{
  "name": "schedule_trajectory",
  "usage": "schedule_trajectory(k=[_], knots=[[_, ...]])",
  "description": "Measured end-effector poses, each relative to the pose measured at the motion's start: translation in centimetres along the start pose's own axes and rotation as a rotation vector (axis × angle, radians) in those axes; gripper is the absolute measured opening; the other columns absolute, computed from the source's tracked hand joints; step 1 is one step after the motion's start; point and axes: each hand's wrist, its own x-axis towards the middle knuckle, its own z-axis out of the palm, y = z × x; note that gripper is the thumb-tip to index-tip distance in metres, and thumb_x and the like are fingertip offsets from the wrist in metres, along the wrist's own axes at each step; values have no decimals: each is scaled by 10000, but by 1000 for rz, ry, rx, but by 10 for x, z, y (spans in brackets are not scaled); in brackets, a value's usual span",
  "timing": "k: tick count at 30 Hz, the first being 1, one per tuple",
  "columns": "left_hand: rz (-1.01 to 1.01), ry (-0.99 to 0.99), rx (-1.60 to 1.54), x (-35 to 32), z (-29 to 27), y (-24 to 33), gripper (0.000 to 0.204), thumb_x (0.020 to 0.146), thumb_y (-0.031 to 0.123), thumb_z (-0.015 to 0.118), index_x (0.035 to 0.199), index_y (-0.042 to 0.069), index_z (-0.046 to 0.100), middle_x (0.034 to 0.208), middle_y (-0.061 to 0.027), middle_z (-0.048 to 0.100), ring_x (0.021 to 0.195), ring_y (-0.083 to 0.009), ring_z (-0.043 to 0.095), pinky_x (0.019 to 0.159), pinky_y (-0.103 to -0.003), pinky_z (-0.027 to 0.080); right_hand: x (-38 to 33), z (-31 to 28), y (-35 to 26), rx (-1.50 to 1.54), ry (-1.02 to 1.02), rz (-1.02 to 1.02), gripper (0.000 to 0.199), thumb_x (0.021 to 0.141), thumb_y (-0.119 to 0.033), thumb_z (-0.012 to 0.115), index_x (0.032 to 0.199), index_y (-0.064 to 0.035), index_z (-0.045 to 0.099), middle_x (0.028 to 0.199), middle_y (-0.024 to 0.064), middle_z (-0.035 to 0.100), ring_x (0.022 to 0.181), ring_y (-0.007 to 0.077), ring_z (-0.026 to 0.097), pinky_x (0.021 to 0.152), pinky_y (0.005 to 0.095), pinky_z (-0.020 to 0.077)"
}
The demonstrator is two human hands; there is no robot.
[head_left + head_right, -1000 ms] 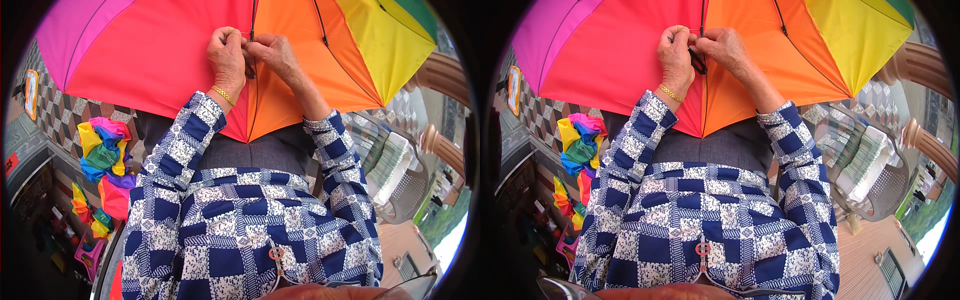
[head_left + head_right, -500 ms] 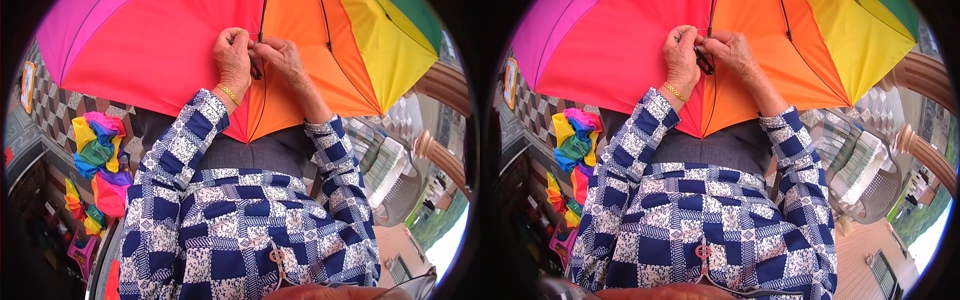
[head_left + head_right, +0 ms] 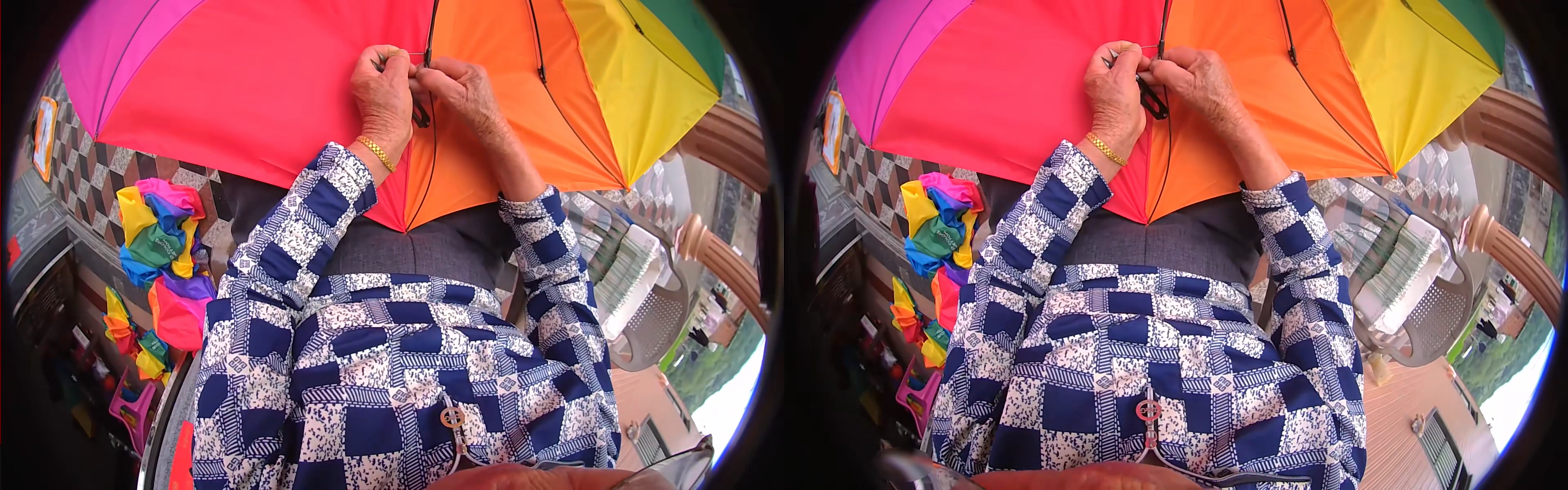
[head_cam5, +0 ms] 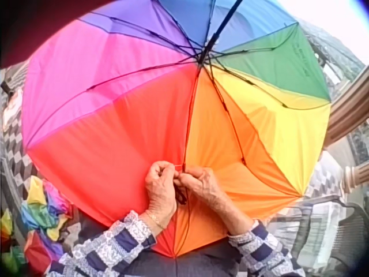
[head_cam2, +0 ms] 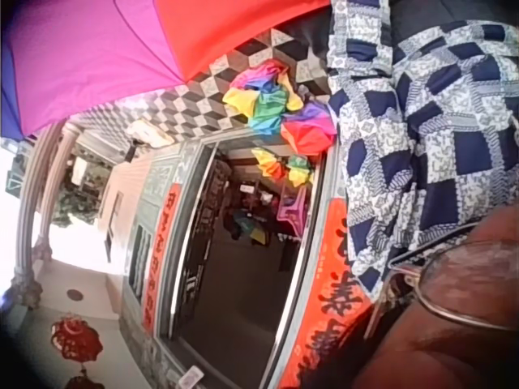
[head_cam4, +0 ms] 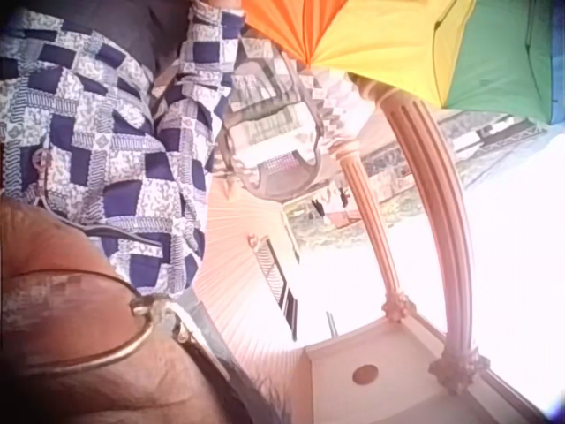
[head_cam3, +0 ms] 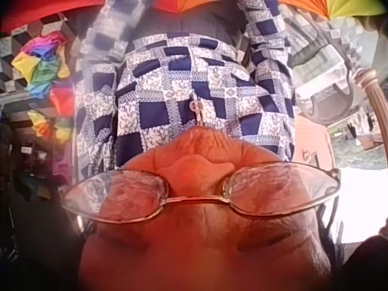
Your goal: Repairing a colorful rainbow umbrella by manually attaching the fabric to the metal ribs.
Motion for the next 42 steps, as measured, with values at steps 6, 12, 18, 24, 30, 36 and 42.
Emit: schedule_trajectory(k=[6,12,18,24,30,36,42], knots=[[-42,-29,4,-5,0,6,95,843,65,559,901,2,518,702,-53,559,589,-127,533,540,-245,459,2,0,6,-14,8,-12,205,806,-127,554,831,57,642,740,85,671,723,114,643,638,240,511],[-31,-47,5,-1,-3,2,89,841,66,566,892,3,529,702,-50,565,594,-124,540,537,-242,459,2,0,5,-34,9,-13,200,801,-135,562,820,44,648,728,78,670,699,105,633,628,238,504],[-55,-51,83,1,-6,-2,93,824,83,602,872,18,555,684,-37,578,545,-108,533,477,-237,441,0,0,2,-107,11,-33,164,811,-156,585,771,2,600,657,-2,565,663,41,512,585,219,428],[-1,-19,122,8,-3,-8,74,774,76,614,765,14,576,665,-7,570,588,-77,527,547,-232,450,2,-2,7,-177,10,-51,164,807,-164,583,779,-4,610,651,-1,554,660,51,512,598,231,432],[-58,-17,71,10,-7,-5,72,763,72,616,750,15,575,653,-5,562,564,-76,527,507,-223,448,5,2,4,-222,3,-25,180,807,-181,595,819,-8,644,669,0,578,667,57,522,602,235,437],[-161,-31,111,17,-11,9,73,794,66,627,810,36,563,635,-17,544,432,-106,504,382,-236,421,-1,-2,-9,-497,8,-104,190,785,-209,605,767,-29,665,648,84,613,626,216,598,583,335,465],[-180,-40,155,3,-4,10,67,809,81,620,809,35,570,622,-13,532,403,-106,493,365,-232,414,-15,-12,-13,-959,133,-353,126,774,-145,610,819,-40,663,761,106,598,712,287,596,626,361,483]])
